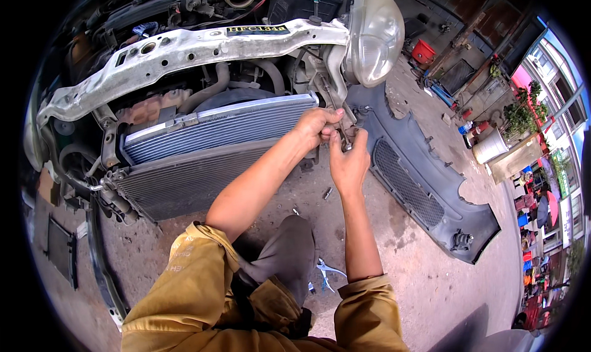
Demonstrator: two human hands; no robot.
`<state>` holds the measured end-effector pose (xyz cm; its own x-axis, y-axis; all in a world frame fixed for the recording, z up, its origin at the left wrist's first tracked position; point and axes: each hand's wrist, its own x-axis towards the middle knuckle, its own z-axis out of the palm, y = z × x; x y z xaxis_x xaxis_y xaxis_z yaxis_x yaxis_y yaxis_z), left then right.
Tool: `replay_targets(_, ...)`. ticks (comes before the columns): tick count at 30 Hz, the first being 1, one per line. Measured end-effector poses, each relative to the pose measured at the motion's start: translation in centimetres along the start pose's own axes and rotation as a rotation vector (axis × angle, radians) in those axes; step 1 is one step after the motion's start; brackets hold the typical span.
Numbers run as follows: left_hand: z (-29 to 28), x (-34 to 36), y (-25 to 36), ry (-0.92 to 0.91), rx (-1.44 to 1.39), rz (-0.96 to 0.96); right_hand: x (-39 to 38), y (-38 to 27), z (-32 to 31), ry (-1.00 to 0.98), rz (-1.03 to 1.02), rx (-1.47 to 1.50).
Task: The person removes a car radiator by unscrewing bolts and detaching hoses, then installs a new radiator into the engine bay. They use a wrench and pliers to secure the new unit and reconnect the cooling system components.
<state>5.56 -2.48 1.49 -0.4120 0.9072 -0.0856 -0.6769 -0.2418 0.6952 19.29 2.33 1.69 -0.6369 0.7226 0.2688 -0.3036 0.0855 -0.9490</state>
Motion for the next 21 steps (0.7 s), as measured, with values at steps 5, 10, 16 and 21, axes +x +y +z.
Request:
replay_targets(5, 1.1, -0.5, -0.5, 0.051, 0.133, 0.145, 0.4, -0.1, 0.3, 0.076, -0.039, -0.216)
replay_targets(10, 0.9, -0.4, -0.2, -0.102, 0.039, 0.09, 0.1, -0.9, 0.6, 0.081, -0.31, -0.47)
replay_targets(16, -0.2, -0.1, -0.1, -0.029, 0.157, 0.103, 0.4, -1.0, 0.1, -0.017, -0.459, -0.928)
replay_targets(21, 0.9, -0.5, 0.8, -0.059, 0.105, 0.084, 0.4, -0.3, 1.5, -0.002, -0.196, -0.47)
